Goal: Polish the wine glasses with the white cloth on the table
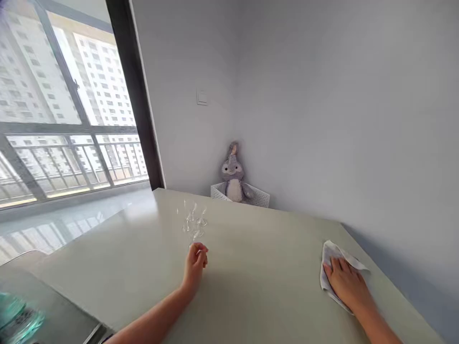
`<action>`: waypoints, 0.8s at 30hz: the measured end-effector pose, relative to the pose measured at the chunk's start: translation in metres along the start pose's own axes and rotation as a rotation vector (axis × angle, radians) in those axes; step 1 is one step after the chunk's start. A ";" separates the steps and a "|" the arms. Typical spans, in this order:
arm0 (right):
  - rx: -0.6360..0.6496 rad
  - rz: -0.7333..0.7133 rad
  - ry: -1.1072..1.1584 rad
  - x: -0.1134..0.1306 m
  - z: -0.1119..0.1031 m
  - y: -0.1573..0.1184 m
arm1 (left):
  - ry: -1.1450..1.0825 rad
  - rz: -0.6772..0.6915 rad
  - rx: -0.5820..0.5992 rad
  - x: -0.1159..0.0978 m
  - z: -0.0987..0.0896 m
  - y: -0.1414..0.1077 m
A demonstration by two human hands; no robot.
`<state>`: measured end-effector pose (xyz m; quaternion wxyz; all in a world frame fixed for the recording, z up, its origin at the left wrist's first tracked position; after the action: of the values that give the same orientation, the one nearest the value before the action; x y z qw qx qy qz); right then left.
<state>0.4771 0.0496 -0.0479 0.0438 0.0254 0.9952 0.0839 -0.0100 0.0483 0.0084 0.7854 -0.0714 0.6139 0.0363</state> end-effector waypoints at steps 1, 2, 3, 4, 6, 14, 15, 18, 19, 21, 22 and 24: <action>-0.020 -0.016 -0.012 0.007 -0.004 -0.008 | -0.081 -0.051 -0.058 0.001 -0.005 0.000; -0.036 -0.033 -0.027 0.015 -0.009 -0.016 | -0.154 -0.100 -0.116 0.001 -0.010 0.000; -0.049 -0.052 -0.043 0.023 -0.013 -0.023 | -0.219 -0.146 -0.173 0.002 -0.015 -0.001; -0.058 -0.072 -0.061 0.033 -0.018 -0.030 | -0.276 -0.191 -0.229 0.002 -0.020 -0.001; -0.062 -0.112 -0.122 0.054 -0.029 -0.041 | -0.373 -0.283 -0.355 0.001 -0.031 -0.003; -0.085 -0.136 0.306 0.140 -0.050 -0.019 | -0.513 -0.500 -0.269 -0.017 -0.035 0.035; -0.131 -0.105 0.433 0.148 -0.052 -0.013 | -0.518 -0.515 -0.238 -0.018 -0.032 0.041; -0.215 -0.025 0.955 0.173 -0.056 0.003 | -0.532 -0.544 -0.155 -0.018 -0.025 0.053; -0.212 0.012 1.179 0.181 -0.056 0.007 | -0.538 -0.546 -0.133 -0.017 -0.023 0.054; -0.177 0.128 1.632 0.195 -0.056 0.010 | -0.555 -0.534 -0.087 -0.015 -0.017 0.053; -0.156 0.196 1.830 0.202 -0.057 0.011 | -0.561 -0.518 -0.056 -0.014 -0.013 0.052; -0.125 0.303 2.117 0.212 -0.061 0.013 | -0.517 -0.445 0.026 -0.014 -0.001 0.048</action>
<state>0.2612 0.0645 -0.0037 -0.8514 0.0607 0.5073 0.1188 -0.0216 0.0954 0.0181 0.9046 -0.1820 0.3640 -0.1268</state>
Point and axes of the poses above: each hand's wrist, its own y-axis towards the middle knuckle, its own z-axis out of the palm, x = y × z, the point moved 5 cm from there along y, towards the middle knuckle, and after that the axes turned 14 degrees about -z, right-handed, at the moved point
